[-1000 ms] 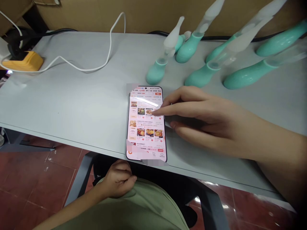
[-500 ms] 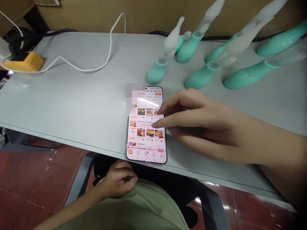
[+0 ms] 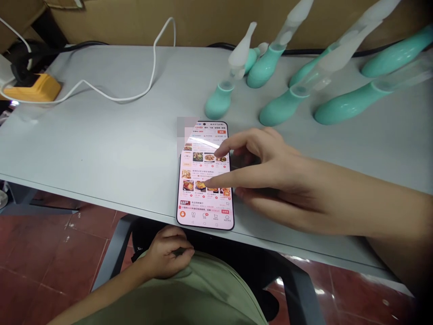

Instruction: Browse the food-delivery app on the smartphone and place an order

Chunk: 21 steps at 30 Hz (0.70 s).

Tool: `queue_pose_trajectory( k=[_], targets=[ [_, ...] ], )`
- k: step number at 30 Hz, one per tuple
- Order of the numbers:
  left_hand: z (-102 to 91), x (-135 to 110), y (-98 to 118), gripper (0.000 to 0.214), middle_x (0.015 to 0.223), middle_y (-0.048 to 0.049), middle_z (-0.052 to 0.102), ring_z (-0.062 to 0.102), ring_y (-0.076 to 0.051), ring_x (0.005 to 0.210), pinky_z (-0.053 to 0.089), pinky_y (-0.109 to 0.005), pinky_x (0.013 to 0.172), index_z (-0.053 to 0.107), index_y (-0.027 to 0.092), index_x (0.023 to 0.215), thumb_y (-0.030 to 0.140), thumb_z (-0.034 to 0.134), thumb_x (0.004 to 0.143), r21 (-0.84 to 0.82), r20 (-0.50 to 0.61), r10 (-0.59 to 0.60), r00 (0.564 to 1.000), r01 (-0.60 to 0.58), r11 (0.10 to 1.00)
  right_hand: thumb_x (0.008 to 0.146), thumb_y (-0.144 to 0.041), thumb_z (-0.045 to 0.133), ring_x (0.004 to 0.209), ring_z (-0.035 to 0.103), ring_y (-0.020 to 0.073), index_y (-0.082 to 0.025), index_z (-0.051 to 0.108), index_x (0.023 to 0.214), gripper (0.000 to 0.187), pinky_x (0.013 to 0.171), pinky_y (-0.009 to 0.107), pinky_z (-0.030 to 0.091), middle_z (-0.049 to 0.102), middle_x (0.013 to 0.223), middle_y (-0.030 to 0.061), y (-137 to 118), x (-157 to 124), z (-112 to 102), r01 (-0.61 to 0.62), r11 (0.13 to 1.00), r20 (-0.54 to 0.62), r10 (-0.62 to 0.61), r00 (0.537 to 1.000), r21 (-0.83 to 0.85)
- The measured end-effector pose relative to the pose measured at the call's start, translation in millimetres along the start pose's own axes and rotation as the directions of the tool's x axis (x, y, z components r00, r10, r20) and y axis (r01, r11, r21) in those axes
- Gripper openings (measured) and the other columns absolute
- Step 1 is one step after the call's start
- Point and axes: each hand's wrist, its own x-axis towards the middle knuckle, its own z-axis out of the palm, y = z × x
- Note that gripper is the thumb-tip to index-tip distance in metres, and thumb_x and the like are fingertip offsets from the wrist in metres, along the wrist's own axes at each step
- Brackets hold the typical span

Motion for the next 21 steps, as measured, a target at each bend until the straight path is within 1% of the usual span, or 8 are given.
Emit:
queue_pose_trajectory(
  k=[4, 11, 14, 16, 18, 21],
  targets=[
    [-1.1, 0.6, 0.3, 0.01, 0.074, -0.006, 0.074, 0.071, -0.015, 0.064, 0.056, -0.025, 0.062, 0.075, 0.017, 0.084, 0.015, 0.069, 0.091, -0.002, 0.001, 0.007, 1.0, -0.007, 1.0, 0.09, -0.015, 0.058, 0.119, 0.06, 0.0341, -0.034, 0.08, 0.123, 0.044, 0.096, 0.059, 0.059, 0.063, 0.125, 0.013, 0.7, -0.3, 0.4, 0.005, 1.0, -0.008, -0.005, 1.0, 0.002],
    [-1.4, 0.8, 0.5, 0.011, 0.074, -0.0064, 0.073, 0.071, -0.016, 0.064, 0.056, -0.025, 0.062, 0.075, 0.017, 0.083, 0.015, 0.07, 0.091, -0.009, -0.004, 0.001, 1.0, -0.001, 1.0, 0.09, -0.015, 0.058, 0.114, 0.061, 0.0322, -0.035, 0.079, 0.124, 0.044, 0.094, 0.056, 0.059, 0.062, 0.124, 0.0125, 0.4, -1.2, 2.0, 0.004, 1.0, -0.006, -0.003, 1.0, 0.013],
    [-1.3, 1.2, 1.0, 0.01, 0.074, -0.0064, 0.073, 0.071, -0.016, 0.064, 0.056, -0.024, 0.062, 0.075, 0.017, 0.083, 0.015, 0.07, 0.091, -0.006, -0.012, 0.0, 1.0, 0.0, 1.0, 0.092, -0.018, 0.058, 0.111, 0.063, 0.0297, -0.036, 0.077, 0.126, 0.043, 0.098, 0.055, 0.058, 0.062, 0.125, 0.0106, 1.8, -3.0, 2.9, -0.012, 1.0, -0.046, 0.014, 0.999, 0.029],
    [-1.3, 1.5, 1.4, 0.01, 0.074, -0.0063, 0.073, 0.071, -0.015, 0.064, 0.056, -0.024, 0.062, 0.075, 0.017, 0.083, 0.014, 0.07, 0.091, -0.003, -0.013, 0.001, 1.0, -0.001, 1.0, 0.093, -0.02, 0.058, 0.111, 0.063, 0.0298, -0.036, 0.077, 0.125, 0.04, 0.099, 0.054, 0.058, 0.063, 0.126, 0.01, 3.1, -3.4, 2.9, -0.03, 0.999, -0.063, 0.032, 0.997, 0.031],
    [-1.4, 1.7, 1.8, 0.011, 0.073, -0.0059, 0.073, 0.071, -0.015, 0.064, 0.056, -0.024, 0.062, 0.075, 0.017, 0.082, 0.015, 0.069, 0.091, -0.003, -0.011, -0.002, 1.0, 0.002, 1.0, 0.094, -0.02, 0.059, 0.113, 0.064, 0.0304, -0.034, 0.077, 0.125, 0.039, 0.098, 0.054, 0.058, 0.064, 0.126, 0.0107, 4.4, -3.0, 2.9, -0.05, 0.999, -0.063, 0.051, 0.997, 0.017],
    [-1.4, 1.4, 1.8, 0.013, 0.073, -0.0061, 0.074, 0.071, -0.016, 0.064, 0.057, -0.025, 0.062, 0.075, 0.017, 0.082, 0.016, 0.068, 0.092, -0.004, -0.01, -0.016, 1.0, 0.016, 1.0, 0.094, -0.02, 0.058, 0.113, 0.064, 0.0302, -0.03, 0.074, 0.131, 0.041, 0.095, 0.053, 0.058, 0.064, 0.127, 0.0118, 6.2, -2.1, 3.3, -0.063, 0.998, -0.065, 0.063, 0.996, 0.005]
  ],
)
